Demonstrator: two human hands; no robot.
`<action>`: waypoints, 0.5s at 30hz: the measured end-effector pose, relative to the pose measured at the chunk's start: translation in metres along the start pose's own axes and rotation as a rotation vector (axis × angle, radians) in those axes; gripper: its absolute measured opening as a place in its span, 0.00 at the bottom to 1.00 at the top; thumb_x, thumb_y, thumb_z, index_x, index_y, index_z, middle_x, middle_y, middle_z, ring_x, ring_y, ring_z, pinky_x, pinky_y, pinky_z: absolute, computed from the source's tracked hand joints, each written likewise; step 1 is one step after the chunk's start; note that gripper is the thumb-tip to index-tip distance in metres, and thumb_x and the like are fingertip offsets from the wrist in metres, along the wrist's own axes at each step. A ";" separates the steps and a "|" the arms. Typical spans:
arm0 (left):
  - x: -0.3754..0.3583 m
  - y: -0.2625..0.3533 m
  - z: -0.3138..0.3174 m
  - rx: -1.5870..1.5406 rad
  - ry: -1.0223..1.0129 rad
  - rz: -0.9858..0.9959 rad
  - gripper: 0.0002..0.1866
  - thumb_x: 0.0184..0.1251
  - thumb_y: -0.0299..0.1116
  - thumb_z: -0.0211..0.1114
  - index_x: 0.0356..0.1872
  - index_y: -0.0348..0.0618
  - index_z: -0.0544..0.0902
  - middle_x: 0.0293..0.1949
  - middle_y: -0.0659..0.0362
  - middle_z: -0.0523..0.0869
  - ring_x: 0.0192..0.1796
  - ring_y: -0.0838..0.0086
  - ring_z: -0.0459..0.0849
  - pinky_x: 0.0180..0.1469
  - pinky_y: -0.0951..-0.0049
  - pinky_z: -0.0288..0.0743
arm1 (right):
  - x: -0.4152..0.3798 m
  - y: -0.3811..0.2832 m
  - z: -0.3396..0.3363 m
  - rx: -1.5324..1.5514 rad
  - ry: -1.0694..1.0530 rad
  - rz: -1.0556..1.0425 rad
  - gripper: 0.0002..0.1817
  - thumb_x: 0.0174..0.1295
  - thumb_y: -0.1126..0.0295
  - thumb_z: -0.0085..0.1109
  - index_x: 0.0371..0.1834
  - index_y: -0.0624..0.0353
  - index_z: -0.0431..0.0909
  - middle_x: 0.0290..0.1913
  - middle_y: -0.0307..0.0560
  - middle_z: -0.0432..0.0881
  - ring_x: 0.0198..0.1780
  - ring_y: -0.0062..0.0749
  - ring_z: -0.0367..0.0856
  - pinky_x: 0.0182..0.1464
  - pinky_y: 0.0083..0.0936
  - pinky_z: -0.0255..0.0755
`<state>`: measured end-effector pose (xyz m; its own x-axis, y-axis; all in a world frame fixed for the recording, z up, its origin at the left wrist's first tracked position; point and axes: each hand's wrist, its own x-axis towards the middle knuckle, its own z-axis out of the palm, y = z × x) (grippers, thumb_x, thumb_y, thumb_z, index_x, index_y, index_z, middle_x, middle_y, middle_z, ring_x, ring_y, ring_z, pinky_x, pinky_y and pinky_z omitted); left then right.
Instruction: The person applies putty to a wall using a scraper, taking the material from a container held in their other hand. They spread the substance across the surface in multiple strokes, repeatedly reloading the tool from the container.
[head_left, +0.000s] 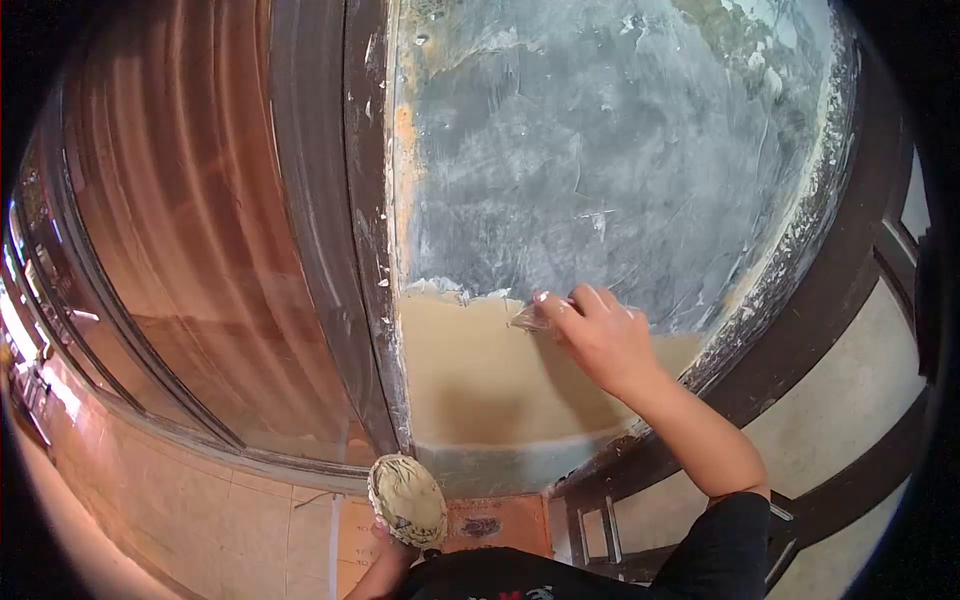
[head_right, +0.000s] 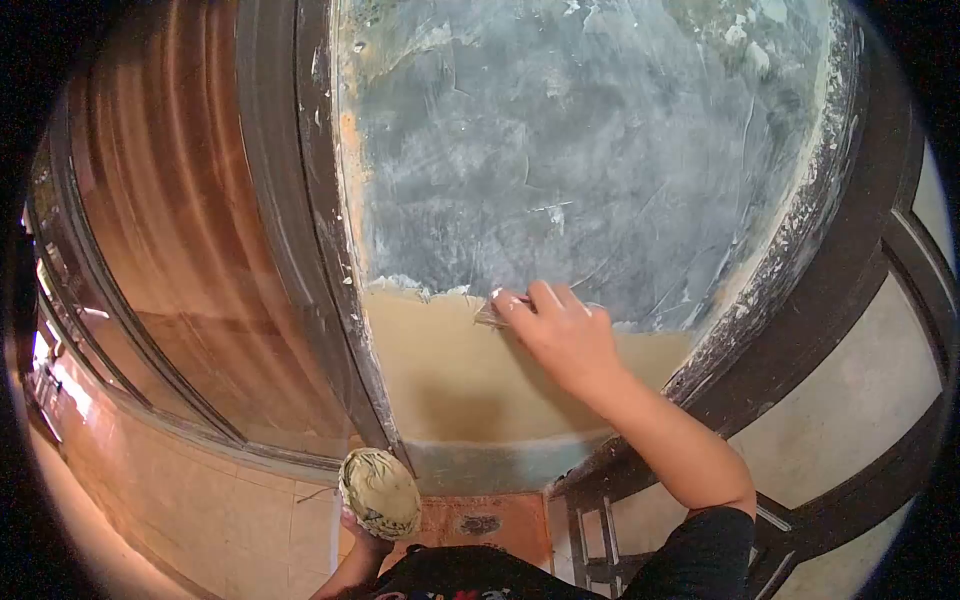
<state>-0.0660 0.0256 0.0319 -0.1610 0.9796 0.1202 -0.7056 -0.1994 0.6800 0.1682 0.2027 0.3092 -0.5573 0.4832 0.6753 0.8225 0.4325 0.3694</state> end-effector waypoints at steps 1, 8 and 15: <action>-0.001 -0.001 0.001 0.000 0.000 -0.001 0.49 0.52 0.71 0.51 0.72 0.50 0.59 0.68 0.51 0.68 0.68 0.54 0.69 0.68 0.49 0.64 | -0.003 0.000 0.004 -0.027 -0.039 -0.047 0.16 0.54 0.67 0.61 0.47 0.42 0.77 0.33 0.37 0.74 0.34 0.33 0.80 0.24 0.31 0.76; -0.003 -0.004 0.009 0.013 0.054 -0.008 0.49 0.52 0.71 0.51 0.72 0.48 0.60 0.67 0.51 0.69 0.67 0.54 0.70 0.68 0.50 0.64 | 0.006 0.003 -0.012 0.018 0.070 -0.050 0.20 0.52 0.67 0.63 0.50 0.43 0.77 0.32 0.37 0.73 0.33 0.31 0.80 0.20 0.29 0.74; -0.002 0.001 0.025 0.046 0.156 -0.026 0.49 0.53 0.71 0.52 0.71 0.46 0.61 0.67 0.50 0.70 0.67 0.55 0.71 0.67 0.51 0.65 | 0.016 0.017 -0.021 0.022 0.185 0.026 0.14 0.57 0.68 0.58 0.47 0.42 0.77 0.31 0.35 0.71 0.33 0.27 0.79 0.19 0.28 0.74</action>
<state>-0.0492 0.0246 0.0502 -0.2511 0.9679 -0.0093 -0.6789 -0.1693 0.7145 0.1757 0.2018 0.3391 -0.5040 0.3474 0.7908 0.8325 0.4394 0.3375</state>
